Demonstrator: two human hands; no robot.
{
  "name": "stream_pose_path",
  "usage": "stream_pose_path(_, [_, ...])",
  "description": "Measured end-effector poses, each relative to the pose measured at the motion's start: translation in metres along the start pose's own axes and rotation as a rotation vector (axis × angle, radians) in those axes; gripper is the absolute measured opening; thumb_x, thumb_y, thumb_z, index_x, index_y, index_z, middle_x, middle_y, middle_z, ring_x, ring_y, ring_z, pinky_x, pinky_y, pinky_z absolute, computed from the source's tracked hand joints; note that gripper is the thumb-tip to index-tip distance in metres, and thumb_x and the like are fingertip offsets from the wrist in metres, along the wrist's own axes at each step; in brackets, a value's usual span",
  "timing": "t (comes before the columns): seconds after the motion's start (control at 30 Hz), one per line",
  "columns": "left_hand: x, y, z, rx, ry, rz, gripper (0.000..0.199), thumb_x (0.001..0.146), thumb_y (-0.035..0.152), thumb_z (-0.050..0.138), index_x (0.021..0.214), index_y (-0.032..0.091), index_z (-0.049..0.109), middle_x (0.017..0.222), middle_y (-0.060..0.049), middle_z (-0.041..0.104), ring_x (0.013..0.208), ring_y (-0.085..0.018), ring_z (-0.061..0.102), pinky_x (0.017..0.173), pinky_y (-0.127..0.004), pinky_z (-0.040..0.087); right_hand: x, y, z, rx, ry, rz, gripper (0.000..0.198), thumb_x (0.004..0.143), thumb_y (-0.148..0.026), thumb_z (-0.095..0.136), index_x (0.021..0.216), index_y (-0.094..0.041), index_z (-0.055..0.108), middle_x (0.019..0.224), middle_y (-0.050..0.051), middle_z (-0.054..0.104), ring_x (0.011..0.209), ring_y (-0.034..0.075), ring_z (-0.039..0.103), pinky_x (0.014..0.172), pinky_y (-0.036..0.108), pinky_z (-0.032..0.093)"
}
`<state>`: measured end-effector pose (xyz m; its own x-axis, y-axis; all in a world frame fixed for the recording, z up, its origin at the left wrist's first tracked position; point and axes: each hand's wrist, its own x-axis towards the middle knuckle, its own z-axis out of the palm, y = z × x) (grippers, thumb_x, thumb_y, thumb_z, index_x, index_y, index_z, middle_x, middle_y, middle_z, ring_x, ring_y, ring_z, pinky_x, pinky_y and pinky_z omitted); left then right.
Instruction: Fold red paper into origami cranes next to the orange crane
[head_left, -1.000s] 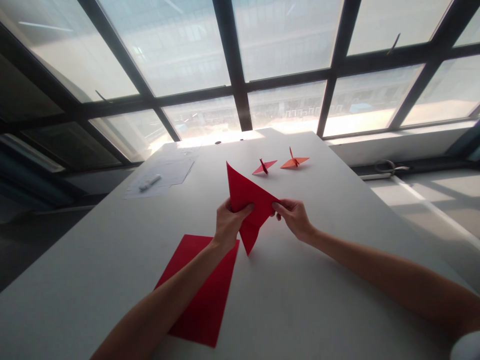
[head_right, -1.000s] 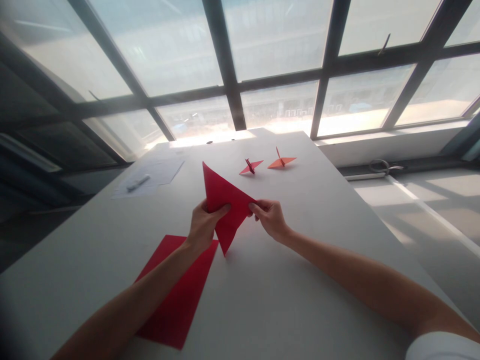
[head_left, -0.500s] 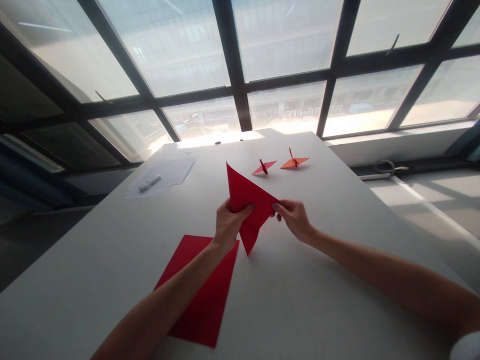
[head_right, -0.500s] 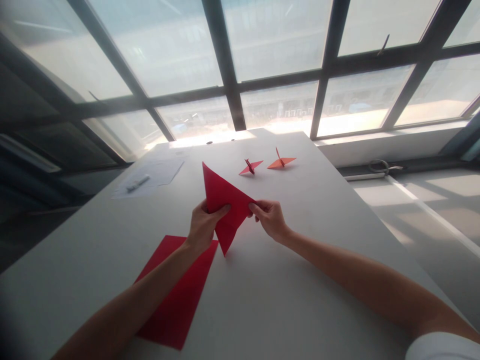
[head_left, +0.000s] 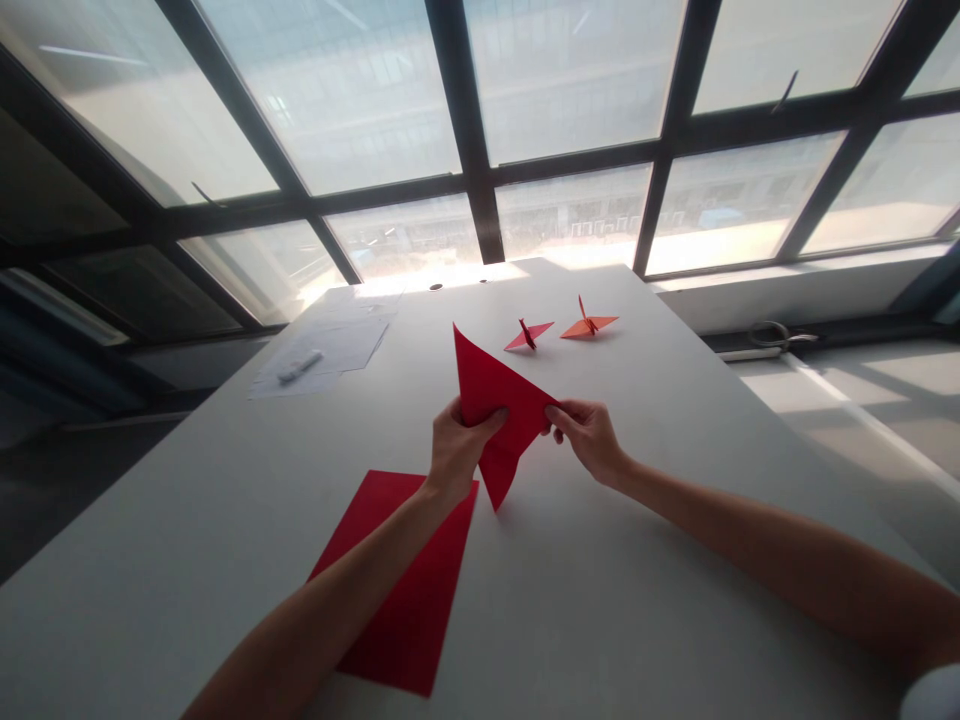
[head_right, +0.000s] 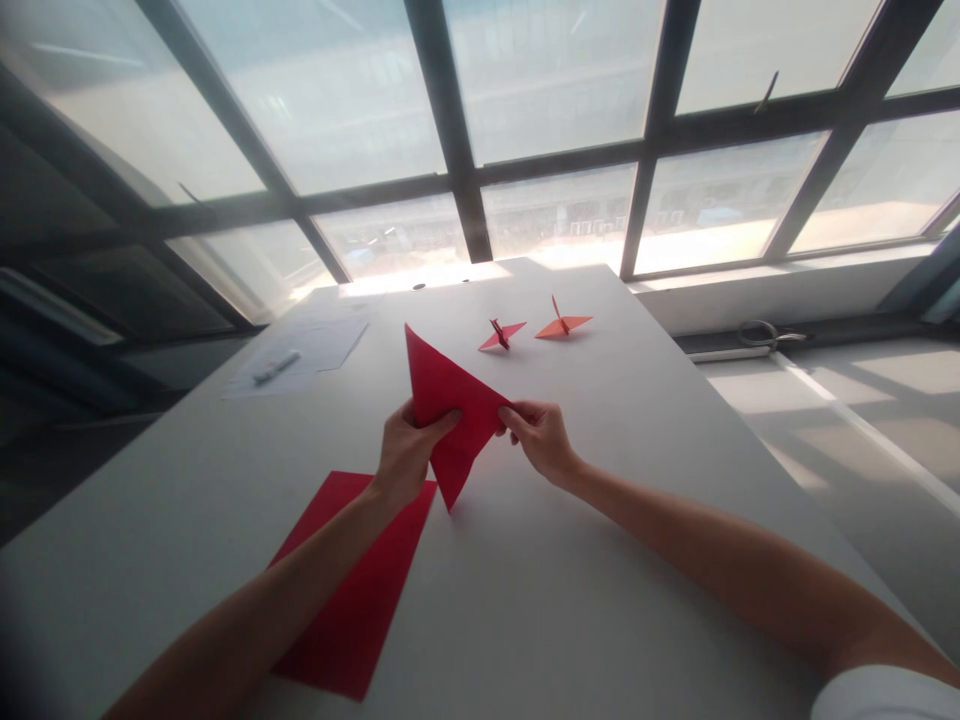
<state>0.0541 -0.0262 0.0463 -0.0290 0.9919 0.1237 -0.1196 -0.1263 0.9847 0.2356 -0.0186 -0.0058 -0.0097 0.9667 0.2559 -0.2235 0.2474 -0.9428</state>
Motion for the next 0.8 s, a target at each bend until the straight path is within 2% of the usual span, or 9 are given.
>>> stream_pose_path(0.43, [0.0, 0.0, -0.002, 0.006, -0.015, -0.011, 0.047, 0.066, 0.033, 0.085, 0.107, 0.016, 0.068, 0.104, -0.011, 0.072, 0.09, -0.029, 0.069, 0.073, -0.038, 0.058, 0.0, -0.001, 0.0, -0.009, 0.002, 0.006, 0.025, 0.082, -0.038, 0.067, 0.076, -0.014, 0.074, 0.063, 0.004, 0.067, 0.056, 0.013, 0.053, 0.05, 0.026, 0.041])
stream_pose_path(0.5, [0.003, -0.001, -0.004, -0.035, -0.049, -0.06, 0.046, 0.068, 0.033, 0.084, 0.109, 0.017, 0.068, 0.108, -0.011, 0.072, 0.092, -0.029, 0.069, 0.075, -0.039, 0.058, 0.001, -0.002, -0.001, -0.01, 0.011, 0.036, 0.024, 0.081, -0.037, 0.067, 0.077, -0.014, 0.075, 0.063, 0.004, 0.067, 0.057, 0.014, 0.054, 0.05, 0.026, 0.041])
stream_pose_path(0.63, [0.015, -0.011, -0.012, -0.191, -0.106, -0.242, 0.042, 0.076, 0.038, 0.079, 0.11, 0.015, 0.07, 0.11, -0.013, 0.072, 0.096, -0.029, 0.07, 0.083, -0.043, 0.059, 0.004, -0.002, -0.003, -0.044, 0.048, 0.134, 0.023, 0.078, -0.034, 0.067, 0.077, -0.014, 0.077, 0.064, 0.005, 0.068, 0.058, 0.014, 0.056, 0.05, 0.025, 0.041])
stream_pose_path(0.8, [0.03, -0.032, -0.022, -0.287, -0.048, -0.242, 0.039, 0.074, 0.033, 0.082, 0.103, 0.01, 0.073, 0.106, -0.015, 0.073, 0.098, -0.028, 0.07, 0.091, -0.041, 0.057, 0.009, 0.002, -0.006, -0.108, 0.064, 0.202, 0.024, 0.076, -0.033, 0.065, 0.077, -0.013, 0.078, 0.064, 0.006, 0.07, 0.057, 0.015, 0.057, 0.049, 0.025, 0.04])
